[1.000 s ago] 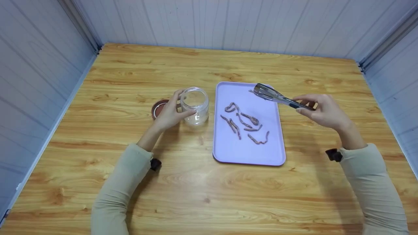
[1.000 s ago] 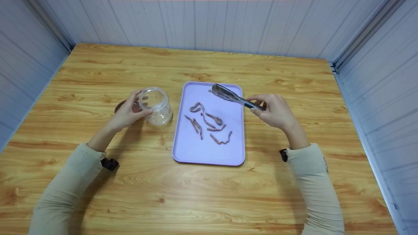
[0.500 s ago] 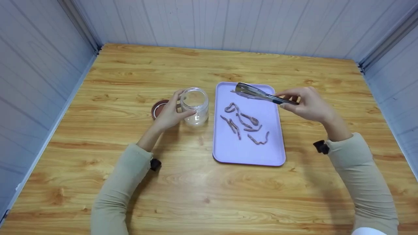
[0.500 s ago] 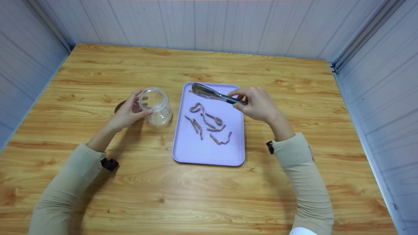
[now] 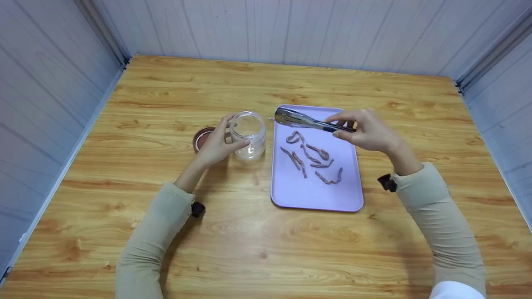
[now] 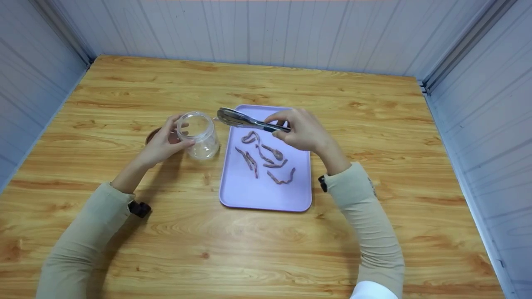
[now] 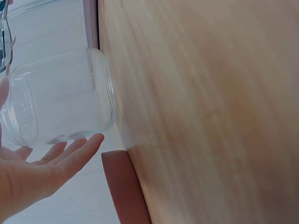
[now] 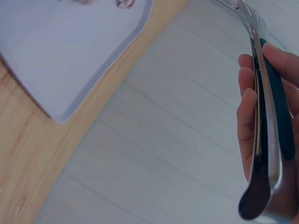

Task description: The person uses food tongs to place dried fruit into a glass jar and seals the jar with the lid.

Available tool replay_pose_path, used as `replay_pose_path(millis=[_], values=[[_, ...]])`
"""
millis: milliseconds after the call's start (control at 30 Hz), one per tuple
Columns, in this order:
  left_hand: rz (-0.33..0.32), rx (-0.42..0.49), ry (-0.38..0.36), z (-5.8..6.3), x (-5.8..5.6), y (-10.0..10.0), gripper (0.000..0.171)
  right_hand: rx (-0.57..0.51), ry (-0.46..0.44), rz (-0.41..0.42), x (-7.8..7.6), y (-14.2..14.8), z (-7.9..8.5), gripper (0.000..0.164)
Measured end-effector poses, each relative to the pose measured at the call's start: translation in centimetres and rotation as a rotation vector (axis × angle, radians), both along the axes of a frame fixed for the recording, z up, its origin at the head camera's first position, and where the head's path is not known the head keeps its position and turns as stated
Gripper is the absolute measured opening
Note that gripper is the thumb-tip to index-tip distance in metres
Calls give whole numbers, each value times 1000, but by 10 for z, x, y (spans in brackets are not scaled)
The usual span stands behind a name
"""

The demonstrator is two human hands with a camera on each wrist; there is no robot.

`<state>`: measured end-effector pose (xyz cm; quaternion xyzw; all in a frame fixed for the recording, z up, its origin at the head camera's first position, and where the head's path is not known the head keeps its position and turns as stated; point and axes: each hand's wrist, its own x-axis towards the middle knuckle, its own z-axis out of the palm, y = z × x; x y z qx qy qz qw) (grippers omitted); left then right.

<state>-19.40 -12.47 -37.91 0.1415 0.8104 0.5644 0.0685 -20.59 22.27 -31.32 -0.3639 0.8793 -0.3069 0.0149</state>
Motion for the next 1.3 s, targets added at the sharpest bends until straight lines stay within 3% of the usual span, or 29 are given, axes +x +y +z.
replay_pose_path(millis=[133,400,500,867,1033,1300], values=[[5,-2,-6,5,4,2,71,-22,16,19,0,-11,-1,27],[17,-3,-29,-12,-7,-1,75,-97,34,36,-2,-32,-5,28],[18,10,-20,-24,-14,-4,76,-118,43,37,-3,-40,-8,28],[7,12,14,-28,-15,-5,75,-141,38,49,-7,-61,-18,28],[6,8,10,-24,-14,-4,75,-135,39,58,-7,-63,-20,30],[-3,22,-16,0,0,0,73,-143,57,23,-6,-50,-16,29]])
